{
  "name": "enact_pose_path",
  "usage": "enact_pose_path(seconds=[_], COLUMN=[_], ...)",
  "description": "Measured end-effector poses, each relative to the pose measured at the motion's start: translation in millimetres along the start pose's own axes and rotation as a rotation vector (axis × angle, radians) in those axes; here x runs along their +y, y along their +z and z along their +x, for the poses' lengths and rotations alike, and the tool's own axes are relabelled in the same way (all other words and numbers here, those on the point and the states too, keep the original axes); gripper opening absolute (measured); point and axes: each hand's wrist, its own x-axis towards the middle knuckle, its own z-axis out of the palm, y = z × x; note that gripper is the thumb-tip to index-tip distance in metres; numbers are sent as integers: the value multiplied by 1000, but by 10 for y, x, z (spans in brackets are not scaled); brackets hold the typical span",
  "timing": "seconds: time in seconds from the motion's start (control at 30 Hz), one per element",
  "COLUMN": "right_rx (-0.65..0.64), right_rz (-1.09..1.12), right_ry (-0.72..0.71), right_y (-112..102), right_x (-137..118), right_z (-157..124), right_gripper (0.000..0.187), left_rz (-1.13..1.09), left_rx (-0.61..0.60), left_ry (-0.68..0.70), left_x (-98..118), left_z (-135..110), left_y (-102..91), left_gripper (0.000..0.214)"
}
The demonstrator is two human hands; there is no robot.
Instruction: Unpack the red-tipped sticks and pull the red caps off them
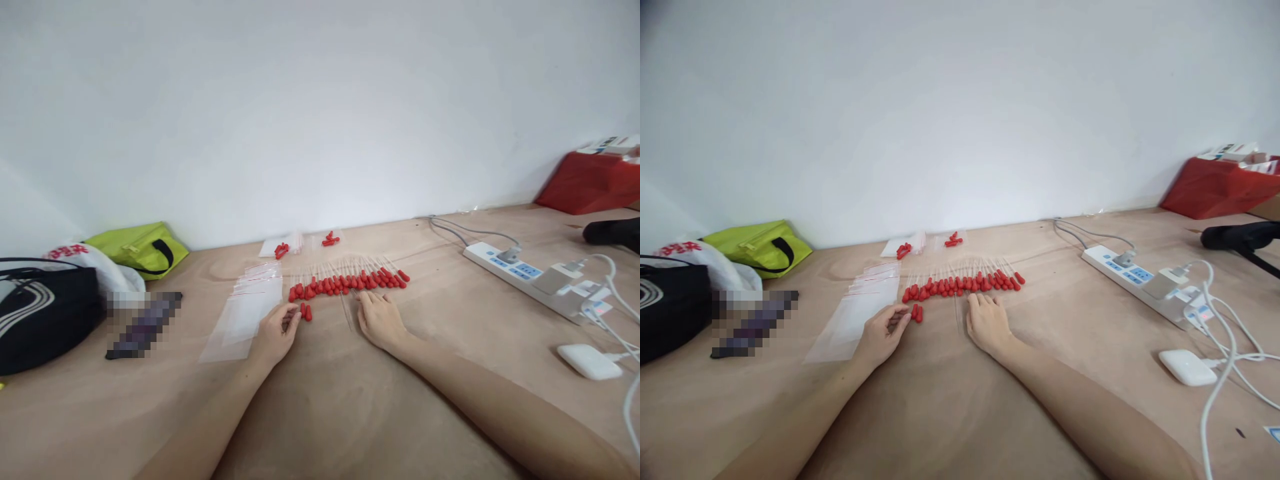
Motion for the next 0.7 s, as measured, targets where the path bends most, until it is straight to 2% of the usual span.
enact_pose_path(seconds=[0.13, 0.3, 0.4, 0.53, 0.6, 0.7], right_rx=[-52, -96, -51, 24, 56, 90], right_rz=[15, 81, 185, 310, 353, 399], right_ry=[-13, -27, -9, 18, 27, 48], right_y=[-12, -26, -12, 21, 33, 36], right_x=[-15, 2, 57, 141, 162, 166], right_z=[16, 15, 10, 9, 10, 13], right_gripper=[16, 20, 20, 16, 15, 14], left_rz=[15, 216, 290, 259, 219, 171], left_rx=[25, 147, 147, 45, 22, 92], left_ry=[19, 61, 5, -156, -178, -173], left_x=[-16, -61, -109, -147, -151, -151], left_z=[14, 199, 345, 434, 431, 404], left_y=[-2, -61, -76, -50, -31, -3], left_gripper=[16, 16, 20, 26, 23, 19])
